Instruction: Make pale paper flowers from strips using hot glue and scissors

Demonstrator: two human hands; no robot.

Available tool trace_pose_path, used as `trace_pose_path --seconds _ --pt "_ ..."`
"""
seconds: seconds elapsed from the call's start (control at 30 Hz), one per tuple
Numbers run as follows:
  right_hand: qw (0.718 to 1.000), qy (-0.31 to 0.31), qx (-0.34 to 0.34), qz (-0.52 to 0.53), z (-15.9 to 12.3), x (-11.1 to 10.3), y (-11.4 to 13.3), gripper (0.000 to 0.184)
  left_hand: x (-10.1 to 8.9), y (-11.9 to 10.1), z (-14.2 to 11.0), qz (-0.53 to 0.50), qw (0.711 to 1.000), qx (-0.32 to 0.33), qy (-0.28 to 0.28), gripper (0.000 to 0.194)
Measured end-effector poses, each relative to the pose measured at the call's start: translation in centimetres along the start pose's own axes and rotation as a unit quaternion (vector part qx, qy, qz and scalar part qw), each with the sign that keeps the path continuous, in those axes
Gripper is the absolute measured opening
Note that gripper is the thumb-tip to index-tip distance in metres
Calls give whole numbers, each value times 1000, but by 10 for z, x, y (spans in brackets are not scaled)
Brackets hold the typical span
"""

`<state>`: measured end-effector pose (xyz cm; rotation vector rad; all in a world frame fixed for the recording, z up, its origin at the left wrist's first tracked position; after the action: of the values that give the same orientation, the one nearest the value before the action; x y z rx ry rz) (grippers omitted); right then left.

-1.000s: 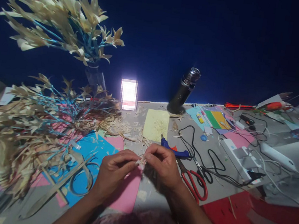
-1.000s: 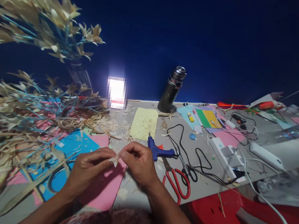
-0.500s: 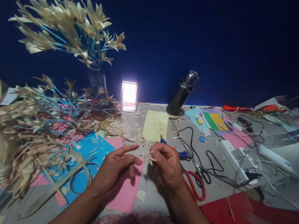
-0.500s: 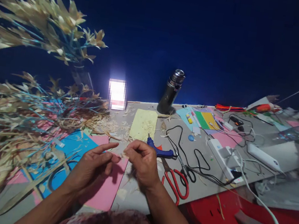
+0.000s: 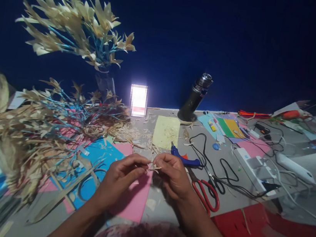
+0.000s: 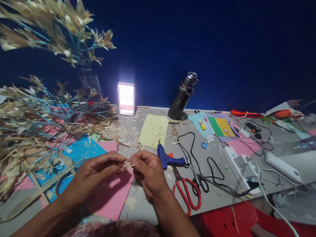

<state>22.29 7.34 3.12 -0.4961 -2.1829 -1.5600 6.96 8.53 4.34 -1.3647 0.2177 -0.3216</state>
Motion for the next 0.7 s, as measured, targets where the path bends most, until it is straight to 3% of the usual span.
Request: trace_pose_path --seconds 0.13,0.27,0.4,0.53,0.7 --pt "998 36 -10 -40 1 8 -1 35 5 0 0 -3 998 1 67 18" --pt "990 53 -56 -117 1 9 3 30 -1 9 -1 -36 998 -22 38 9" --pt "983 36 -93 -157 0 6 11 25 -7 5 2 -10 998 54 13 11" --pt "979 86 -63 -174 -2 15 13 28 -6 -1 2 -10 993 114 38 17" --pt "974 120 -52 -185 -5 26 14 33 -2 4 -2 -27 993 96 70 18"
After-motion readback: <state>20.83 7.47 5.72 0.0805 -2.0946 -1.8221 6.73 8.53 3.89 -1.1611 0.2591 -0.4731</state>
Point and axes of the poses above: each hand's wrist, its own z-axis towards the middle knuckle, its own x-axis out of the palm, y = z × x, the point moved 6 cm from there along z, towards the middle knuckle, and after that the axes turned 6 degrees about x, right-handed, at the moved point
